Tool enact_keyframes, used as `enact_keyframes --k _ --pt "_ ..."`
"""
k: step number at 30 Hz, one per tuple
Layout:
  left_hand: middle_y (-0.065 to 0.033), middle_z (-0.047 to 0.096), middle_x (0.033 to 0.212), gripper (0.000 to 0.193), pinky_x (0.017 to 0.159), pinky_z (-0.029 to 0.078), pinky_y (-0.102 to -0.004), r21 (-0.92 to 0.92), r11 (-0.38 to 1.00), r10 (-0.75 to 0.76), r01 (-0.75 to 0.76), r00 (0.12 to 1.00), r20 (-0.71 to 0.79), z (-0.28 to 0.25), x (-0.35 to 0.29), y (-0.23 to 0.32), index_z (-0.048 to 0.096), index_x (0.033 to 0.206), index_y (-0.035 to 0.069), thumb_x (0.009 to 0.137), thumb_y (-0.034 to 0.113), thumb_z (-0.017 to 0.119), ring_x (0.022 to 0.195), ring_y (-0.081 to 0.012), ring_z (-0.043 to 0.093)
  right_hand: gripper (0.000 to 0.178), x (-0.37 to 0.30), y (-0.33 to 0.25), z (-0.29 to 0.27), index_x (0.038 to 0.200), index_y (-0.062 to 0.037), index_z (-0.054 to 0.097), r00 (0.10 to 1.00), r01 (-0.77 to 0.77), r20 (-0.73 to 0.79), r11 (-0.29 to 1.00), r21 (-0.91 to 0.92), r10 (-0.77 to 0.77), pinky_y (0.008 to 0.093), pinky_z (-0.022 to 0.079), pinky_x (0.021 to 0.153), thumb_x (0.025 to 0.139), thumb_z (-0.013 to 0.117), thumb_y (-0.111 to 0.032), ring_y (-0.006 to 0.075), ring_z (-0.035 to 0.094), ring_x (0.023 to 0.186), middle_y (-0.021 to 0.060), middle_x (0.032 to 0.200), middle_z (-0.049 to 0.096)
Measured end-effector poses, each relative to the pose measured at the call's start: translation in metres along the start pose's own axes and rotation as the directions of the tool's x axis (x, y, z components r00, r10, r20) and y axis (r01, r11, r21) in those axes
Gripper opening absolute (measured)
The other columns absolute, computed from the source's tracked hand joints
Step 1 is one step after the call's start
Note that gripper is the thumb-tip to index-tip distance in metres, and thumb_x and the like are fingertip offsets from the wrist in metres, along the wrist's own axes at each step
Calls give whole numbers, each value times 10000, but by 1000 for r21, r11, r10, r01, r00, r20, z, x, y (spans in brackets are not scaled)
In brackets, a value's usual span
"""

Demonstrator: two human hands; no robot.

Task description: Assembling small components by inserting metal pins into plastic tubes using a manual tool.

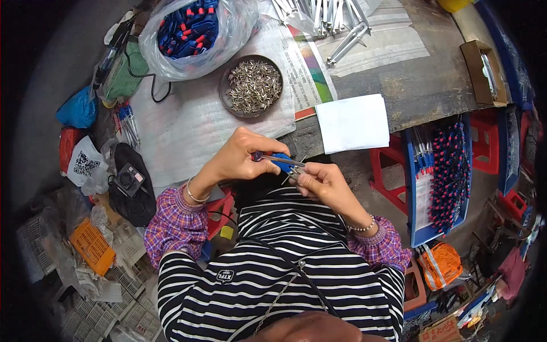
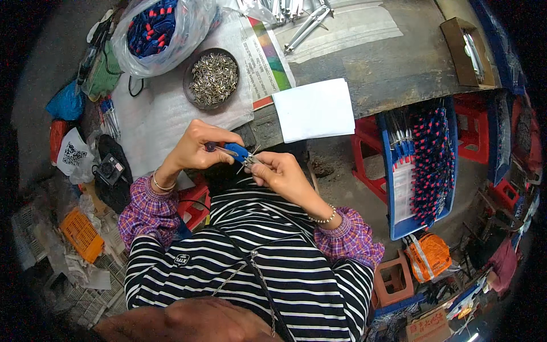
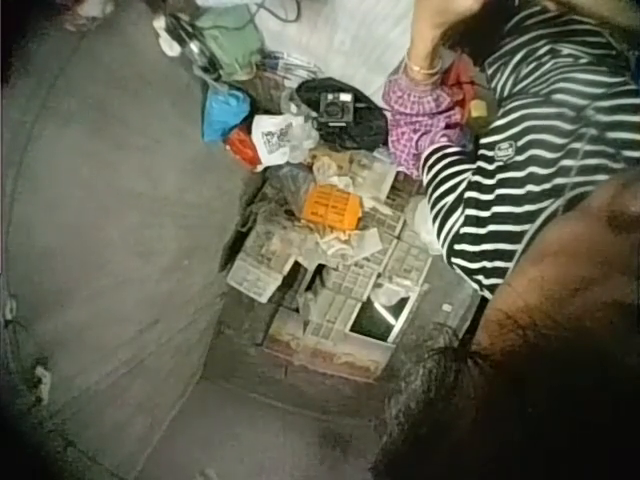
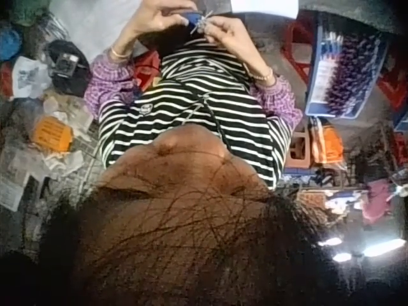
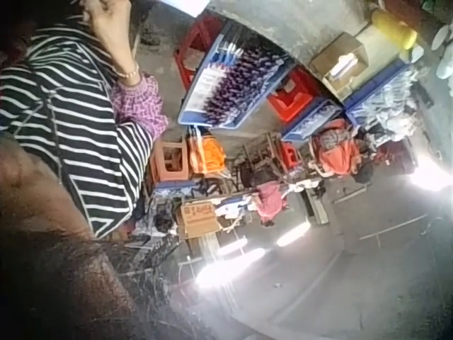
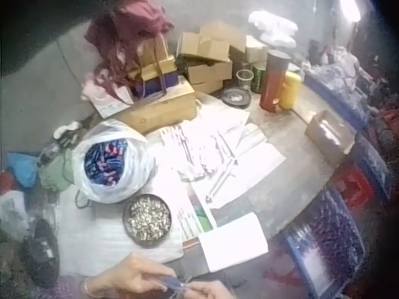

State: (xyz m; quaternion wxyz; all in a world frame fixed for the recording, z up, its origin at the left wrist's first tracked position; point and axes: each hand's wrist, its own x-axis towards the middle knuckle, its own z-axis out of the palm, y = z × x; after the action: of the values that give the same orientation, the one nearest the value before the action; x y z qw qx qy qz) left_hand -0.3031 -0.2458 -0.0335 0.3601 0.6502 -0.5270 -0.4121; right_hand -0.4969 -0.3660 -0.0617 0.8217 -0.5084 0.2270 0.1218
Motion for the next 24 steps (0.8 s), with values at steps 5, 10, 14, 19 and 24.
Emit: enact_keyframes --k 5,10,14,19,24 --pt "-84 662 684 285 511 437 -232 -37 999 -5 5 1000 -8 0 2 0 689 883 20 603 34 740 557 -115 605 190 2 -1 -1 940 23 626 1000 14 -3 1000 -5 -14 153 297 454 910 538 -142 6 403 523 -41 629 515" --pt "-75 666 690 292 510 431 -225 -65 998 4 -2 1000 24 -1 2 -1 692 893 29 606 41 747 559 -101 598 187 1 -2 -4 944 25 631 1000 10 29 998 -54 -8 153 309 466 906 533 -129 7 415 533 -38 636 524" --pt "-70 671 699 298 512 432 -223 -56 998 3 -1 999 33 -2 2 -1 695 897 34 605 47 753 563 -96 600 179 1 -3 -3 940 26 629 999 9 32 999 -43 -7 156 309 466 904 527 -116 8 414 530 -36 634 523" --pt "-78 672 701 293 519 439 -223 -68 998 1 1 1000 21 -1 0 -1 692 894 23 610 49 755 574 -101 612 176 0 -2 -1 922 26 633 999 -20 33 1000 7 20 171 312 463 897 532 -116 17 416 522 -29 624 529" --pt "-88 669 697 287 529 450 -229 -23 1000 -15 15 1000 3 0 -3 -3 689 889 14 611 46 754 586 -116 625 177 1 -2 0 901 26 642 1000 -19 17 1000 13 19 189 316 456 889 537 -116 25 422 513 -21 614 541"
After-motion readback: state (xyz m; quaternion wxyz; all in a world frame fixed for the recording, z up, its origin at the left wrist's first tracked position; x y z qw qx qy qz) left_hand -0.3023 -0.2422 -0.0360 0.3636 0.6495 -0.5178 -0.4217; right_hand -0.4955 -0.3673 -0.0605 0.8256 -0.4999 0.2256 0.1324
